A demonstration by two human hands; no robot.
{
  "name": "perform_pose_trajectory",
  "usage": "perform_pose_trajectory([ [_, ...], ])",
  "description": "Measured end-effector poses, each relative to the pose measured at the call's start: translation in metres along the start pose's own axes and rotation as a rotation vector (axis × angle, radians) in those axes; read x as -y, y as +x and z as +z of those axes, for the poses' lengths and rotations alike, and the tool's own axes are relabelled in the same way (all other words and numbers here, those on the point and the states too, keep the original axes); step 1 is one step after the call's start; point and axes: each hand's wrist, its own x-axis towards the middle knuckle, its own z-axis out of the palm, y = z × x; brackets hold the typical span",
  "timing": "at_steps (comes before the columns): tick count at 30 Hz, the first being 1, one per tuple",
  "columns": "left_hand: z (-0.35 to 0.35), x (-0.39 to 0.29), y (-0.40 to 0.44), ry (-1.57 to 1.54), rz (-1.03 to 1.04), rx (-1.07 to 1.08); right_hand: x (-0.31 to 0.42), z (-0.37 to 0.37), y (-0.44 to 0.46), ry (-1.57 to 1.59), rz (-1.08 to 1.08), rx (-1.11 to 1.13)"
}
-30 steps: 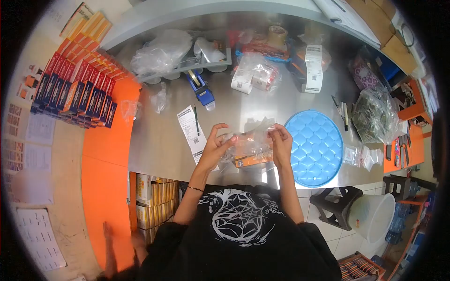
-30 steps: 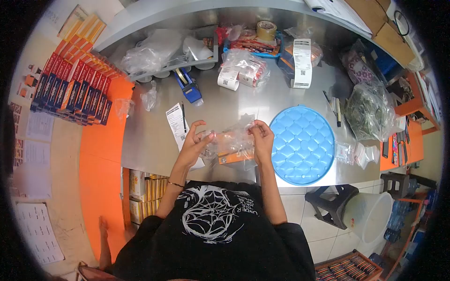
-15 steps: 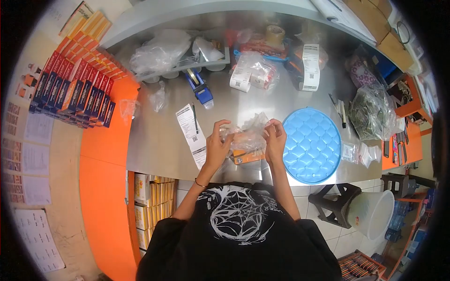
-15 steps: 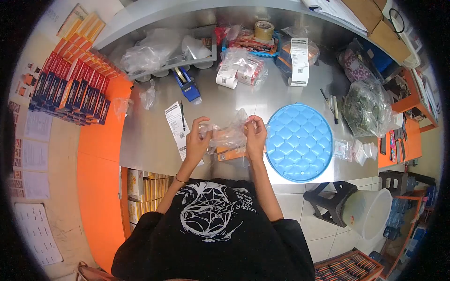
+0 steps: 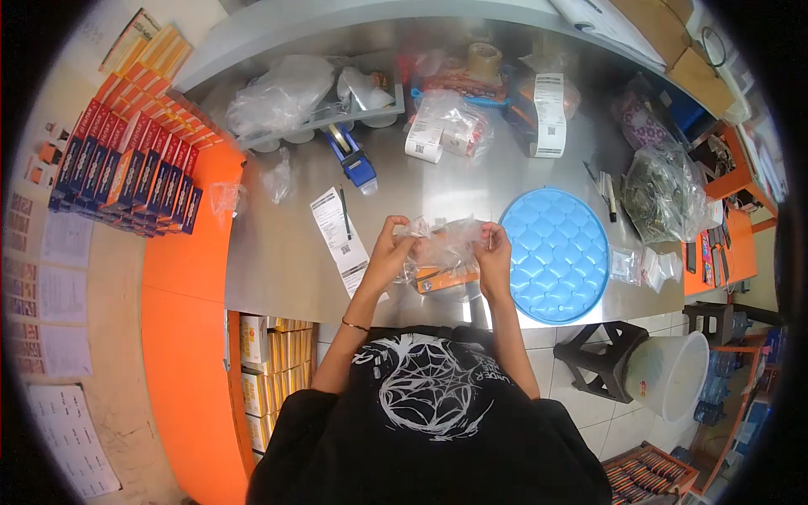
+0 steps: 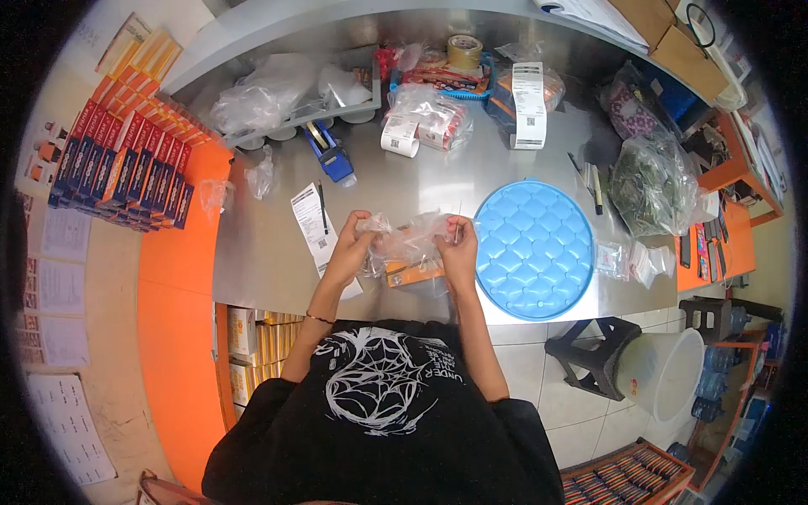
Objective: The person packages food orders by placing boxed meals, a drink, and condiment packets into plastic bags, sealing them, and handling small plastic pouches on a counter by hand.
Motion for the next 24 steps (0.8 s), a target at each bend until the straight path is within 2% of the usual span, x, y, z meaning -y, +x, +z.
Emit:
perform_pose_trajectory([
  [1,-0.001,0.000,0.001,0.000,0.001,0.002,-0.006,-0.003,0.003,-0.162,-0.045,-0.053],
  [2,-0.003,0.000,0.002,0.112,-0.049,0.028,0.000,0.000,0.004,-0.162,-0.045,-0.052],
  [4,-0.007,0.003,0.004,0.226,-0.095,0.051,0.014,0.006,0.007,-0.063,0.251,-0.135],
  [6,-0.007,0.002,0.003,0.046,-0.200,0.094,0.016,0.006,0.009,-0.061,0.285,-0.114],
  [7,-0.005,0.002,0.002,0.046,-0.197,0.096,0.018,0.004,0.010,-0.061,0.319,-0.096],
  [8,0.003,-0.009,-0.003,-0.097,-0.156,0.028,0.015,0.003,0.010,-0.060,0.318,-0.097],
  [9,0.007,-0.015,-0.006,-0.241,-0.115,-0.043,0.011,0.001,0.010,-0.075,0.269,-0.065],
  [13,-0.013,-0.001,-0.004,-0.447,-0.114,-0.069,0.010,-0.003,0.009,-0.129,0.123,0.030],
  [14,-0.027,0.017,-0.003,-0.503,-0.138,0.018,0.012,-0.002,0.008,-0.130,0.122,0.033],
  [15,-0.031,0.018,-0.003,-0.557,-0.161,0.107,0.016,-0.001,0.007,0.004,0.148,0.034],
  [16,-0.032,0.020,-0.004,-0.558,-0.159,0.108,0.021,0.000,0.006,0.138,0.174,0.035],
  [17,-0.025,0.005,-0.008,-0.566,-0.167,0.215,0.030,0.004,0.003,0.137,0.174,0.034],
  [18,-0.019,-0.006,-0.012,-0.574,-0.174,0.322,0.040,0.012,-0.002,0.155,0.078,0.052],
  [19,-0.013,-0.012,-0.013,-0.574,-0.175,0.320,0.045,0.020,-0.006,0.173,-0.016,0.070],
  [20,-0.008,-0.017,-0.014,-0.388,-0.144,0.318,0.043,0.026,-0.010,0.172,-0.013,0.071],
  [21,-0.003,-0.018,-0.014,-0.201,-0.112,0.313,0.042,0.033,-0.013,0.104,-0.121,0.106],
  [22,-0.001,-0.017,-0.015,-0.202,-0.110,0.309,0.041,0.039,-0.016,0.038,-0.230,0.141],
  [23,0.002,-0.014,-0.017,-0.161,-0.050,0.296,0.040,0.043,-0.020,0.039,-0.229,0.145],
  [24,0.005,-0.013,-0.019,-0.120,0.009,0.284,0.040,0.046,-0.025,-0.114,-0.300,0.163],
])
